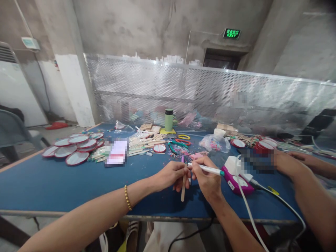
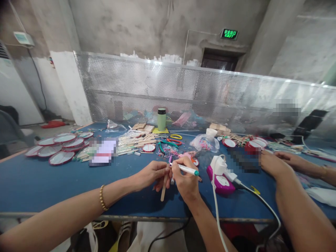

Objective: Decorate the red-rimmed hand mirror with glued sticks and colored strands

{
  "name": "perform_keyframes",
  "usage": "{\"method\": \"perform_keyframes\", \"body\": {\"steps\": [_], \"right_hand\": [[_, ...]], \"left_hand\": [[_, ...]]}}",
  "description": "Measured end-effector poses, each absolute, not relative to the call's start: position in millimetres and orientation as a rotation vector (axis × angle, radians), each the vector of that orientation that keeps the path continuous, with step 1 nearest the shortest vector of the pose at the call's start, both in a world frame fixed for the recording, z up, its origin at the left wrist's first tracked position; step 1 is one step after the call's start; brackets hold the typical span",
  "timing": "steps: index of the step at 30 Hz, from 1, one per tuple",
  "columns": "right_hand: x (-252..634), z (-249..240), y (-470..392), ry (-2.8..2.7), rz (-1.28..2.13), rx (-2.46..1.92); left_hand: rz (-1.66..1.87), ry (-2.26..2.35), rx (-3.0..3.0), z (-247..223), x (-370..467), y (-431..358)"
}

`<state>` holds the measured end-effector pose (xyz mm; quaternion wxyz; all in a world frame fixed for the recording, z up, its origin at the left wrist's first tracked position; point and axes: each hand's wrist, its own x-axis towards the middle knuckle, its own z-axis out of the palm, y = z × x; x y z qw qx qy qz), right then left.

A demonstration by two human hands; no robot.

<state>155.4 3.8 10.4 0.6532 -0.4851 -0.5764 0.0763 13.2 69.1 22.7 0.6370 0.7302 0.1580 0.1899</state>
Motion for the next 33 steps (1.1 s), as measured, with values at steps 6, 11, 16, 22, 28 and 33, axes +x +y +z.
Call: {"method": "perform_keyframes", "body": {"steps": [6, 11, 16, 22, 28, 33], "right_hand": [[155.6, 9.8, 4.4, -1.299, 0.151, -1.106], [153.7, 11.2, 3.5, -1.288, 0.145, -1.088], [150.6, 13.4, 1.6, -1.291, 0.183, -1.070], [151.8, 12.3, 1.8, -1.298, 0.205, -1.059], [153.3, 9.6, 2.8, -1.308, 0.224, -1.059], [153.9, 7.7, 3.5, -1.313, 0.240, -1.067]], "left_hand": [[0.437, 0.360, 1.646, 23.4, 13.4, 69.2], [0.444, 0.358, 1.638, 22.1, 13.9, 70.1], [0.434, 0.355, 1.624, 22.1, 13.6, 69.7], [0.430, 0.363, 1.626, 21.3, 14.7, 69.9], [0.437, 0.369, 1.628, 21.3, 14.5, 69.6], [0.427, 0.366, 1.621, 20.9, 14.9, 69.8]]}}
